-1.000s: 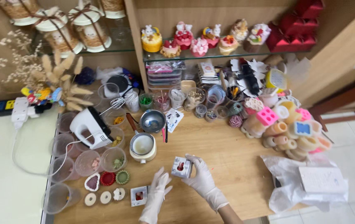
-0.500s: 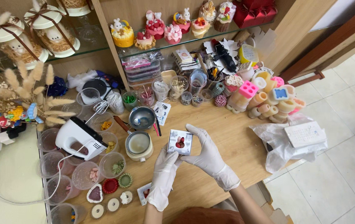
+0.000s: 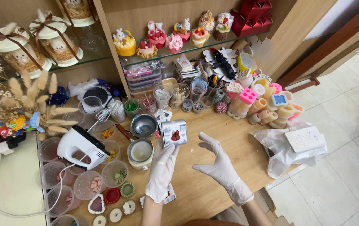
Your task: The person organizes various handmade soaps and craft items on shelves and a desk, placing boxed items and decorative soaps onto glass display shelves and tidying small tools and papers on the workspace.
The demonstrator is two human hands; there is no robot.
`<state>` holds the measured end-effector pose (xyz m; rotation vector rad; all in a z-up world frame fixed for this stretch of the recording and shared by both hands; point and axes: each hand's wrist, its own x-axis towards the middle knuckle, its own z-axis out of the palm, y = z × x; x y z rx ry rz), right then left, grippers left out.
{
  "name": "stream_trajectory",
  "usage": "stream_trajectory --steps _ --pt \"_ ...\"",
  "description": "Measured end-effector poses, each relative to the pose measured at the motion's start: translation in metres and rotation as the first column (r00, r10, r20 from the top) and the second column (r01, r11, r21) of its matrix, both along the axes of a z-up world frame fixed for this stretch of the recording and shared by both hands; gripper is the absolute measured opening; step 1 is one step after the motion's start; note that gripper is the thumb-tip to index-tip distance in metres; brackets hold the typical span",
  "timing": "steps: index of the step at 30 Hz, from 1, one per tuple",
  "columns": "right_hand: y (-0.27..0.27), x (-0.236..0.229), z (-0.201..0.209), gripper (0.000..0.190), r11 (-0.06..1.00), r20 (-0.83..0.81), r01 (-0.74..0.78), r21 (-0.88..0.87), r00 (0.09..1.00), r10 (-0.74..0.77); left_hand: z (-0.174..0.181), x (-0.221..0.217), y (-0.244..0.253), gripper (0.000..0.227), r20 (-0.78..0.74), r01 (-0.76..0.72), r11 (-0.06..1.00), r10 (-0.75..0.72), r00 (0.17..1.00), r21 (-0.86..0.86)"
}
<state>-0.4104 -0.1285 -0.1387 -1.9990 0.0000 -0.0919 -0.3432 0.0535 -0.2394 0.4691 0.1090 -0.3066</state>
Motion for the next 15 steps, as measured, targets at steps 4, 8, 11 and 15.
stream_trajectory --steps 4,8,11,15 --pt "-0.007 -0.003 -0.006 0.098 0.998 0.006 0.023 0.054 1.0 -0.023 0.012 0.033 0.001 0.055 -0.021 -0.009 1.0 0.008 1.0 -0.021" --pt "-0.017 0.007 -0.02 0.09 0.995 -0.021 0.045 0.091 0.999 -0.043 0.025 0.055 -0.002 0.048 0.085 -0.065 0.998 0.066 0.994 -0.01" --pt "-0.023 0.024 -0.036 0.082 0.991 -0.041 0.0 0.132 0.999 0.005 0.033 0.07 0.0 0.04 0.077 -0.105 0.992 0.1 0.992 0.074" --pt "-0.036 0.064 -0.047 0.066 0.943 -0.223 0.028 0.332 0.974 0.05 0.041 0.092 -0.003 0.036 0.057 -0.131 0.98 0.124 0.991 0.151"
